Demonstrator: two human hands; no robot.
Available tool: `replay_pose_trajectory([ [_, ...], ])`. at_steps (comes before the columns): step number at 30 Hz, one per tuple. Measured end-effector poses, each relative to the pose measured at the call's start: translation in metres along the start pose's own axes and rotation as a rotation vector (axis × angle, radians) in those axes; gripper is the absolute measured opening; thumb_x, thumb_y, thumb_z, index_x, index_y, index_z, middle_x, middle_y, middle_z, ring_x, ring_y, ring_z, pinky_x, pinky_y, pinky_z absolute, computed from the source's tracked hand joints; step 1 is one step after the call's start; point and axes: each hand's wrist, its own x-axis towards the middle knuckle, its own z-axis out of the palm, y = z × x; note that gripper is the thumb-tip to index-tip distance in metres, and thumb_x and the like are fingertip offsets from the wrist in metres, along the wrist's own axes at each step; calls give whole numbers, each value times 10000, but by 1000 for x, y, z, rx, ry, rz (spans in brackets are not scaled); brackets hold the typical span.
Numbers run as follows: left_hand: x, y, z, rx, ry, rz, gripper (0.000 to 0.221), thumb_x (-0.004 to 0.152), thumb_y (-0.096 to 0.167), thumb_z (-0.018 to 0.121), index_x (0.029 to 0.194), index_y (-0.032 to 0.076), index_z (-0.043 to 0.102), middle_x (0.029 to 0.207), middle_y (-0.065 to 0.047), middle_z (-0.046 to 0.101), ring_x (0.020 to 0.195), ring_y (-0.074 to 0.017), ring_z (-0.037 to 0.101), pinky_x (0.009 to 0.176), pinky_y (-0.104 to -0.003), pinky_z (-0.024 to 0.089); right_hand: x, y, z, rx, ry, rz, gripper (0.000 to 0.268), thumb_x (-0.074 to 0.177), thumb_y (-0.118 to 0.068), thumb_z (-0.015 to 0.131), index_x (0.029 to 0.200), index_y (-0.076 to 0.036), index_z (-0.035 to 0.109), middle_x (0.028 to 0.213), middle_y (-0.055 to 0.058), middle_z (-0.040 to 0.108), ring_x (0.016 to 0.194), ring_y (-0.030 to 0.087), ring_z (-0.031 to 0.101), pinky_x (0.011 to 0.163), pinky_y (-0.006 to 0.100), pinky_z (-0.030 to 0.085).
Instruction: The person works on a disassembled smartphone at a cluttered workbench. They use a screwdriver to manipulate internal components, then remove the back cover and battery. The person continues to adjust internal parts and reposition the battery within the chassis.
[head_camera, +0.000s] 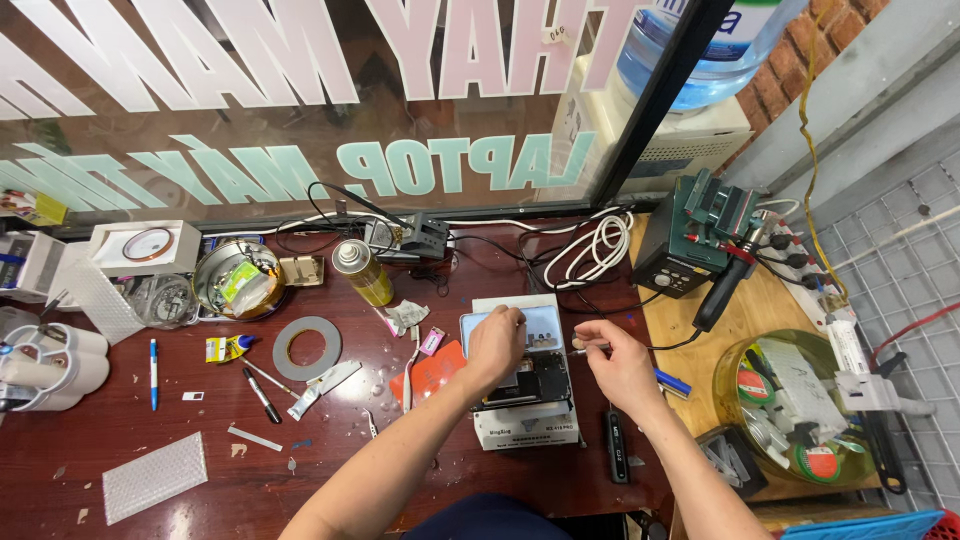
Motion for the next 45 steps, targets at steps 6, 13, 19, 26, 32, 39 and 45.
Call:
replay_pose_trajectory([
  [6,2,-12,-9,24,-9,53,208,841,88,636,1011,34,743,1028,-176,704,924,-405,688,830,-496,550,6,0,6,-16,17,-58,275,884,3,604,1138,-42,698,1046,87,786,995,177,765,855,311,581],
  [13,-56,7,-16,-94,-269,70,245,836,138,702,1061,66,765,1059,-160,724,971,-373,703,865,-463,560,3,-3,4,-27,4,-61,250,890,-4,611,1123,-38,696,1040,88,786,990,180,774,825,314,585],
  [19,-75,12,-20,-88,-288,91,293,845,139,699,1129,90,750,1073,-144,722,969,-377,698,848,-463,554,5,-5,6,-46,21,-74,255,887,-4,614,1126,-40,697,1043,92,782,970,189,772,827,321,587],
  [26,-70,13,-17,-3,-340,72,394,802,92,683,1192,106,738,1082,-149,718,963,-371,701,849,-457,560,3,-6,5,-80,40,-51,269,887,-14,619,1138,-52,707,1055,91,780,995,196,754,852,331,579],
  [32,-70,15,-19,1,-357,63,416,799,77,670,1210,105,732,1098,-150,717,983,-364,702,870,-450,559,3,-4,4,-56,58,-42,276,890,-18,611,1147,-57,704,1061,85,782,999,189,754,863,322,576],
  [39,-70,15,-18,0,-353,65,421,793,79,676,1209,104,731,1109,-149,716,997,-363,697,877,-450,555,3,-1,3,-55,51,-26,269,898,-31,620,1150,-67,705,1057,76,786,1005,183,753,868,317,575],
  [45,-70,14,-18,0,-346,68,415,797,81,677,1207,107,735,1102,-148,719,997,-360,699,880,-448,556,3,2,6,-50,57,-18,268,900,-37,620,1152,-71,707,1056,76,785,1008,183,753,864,318,579],
])
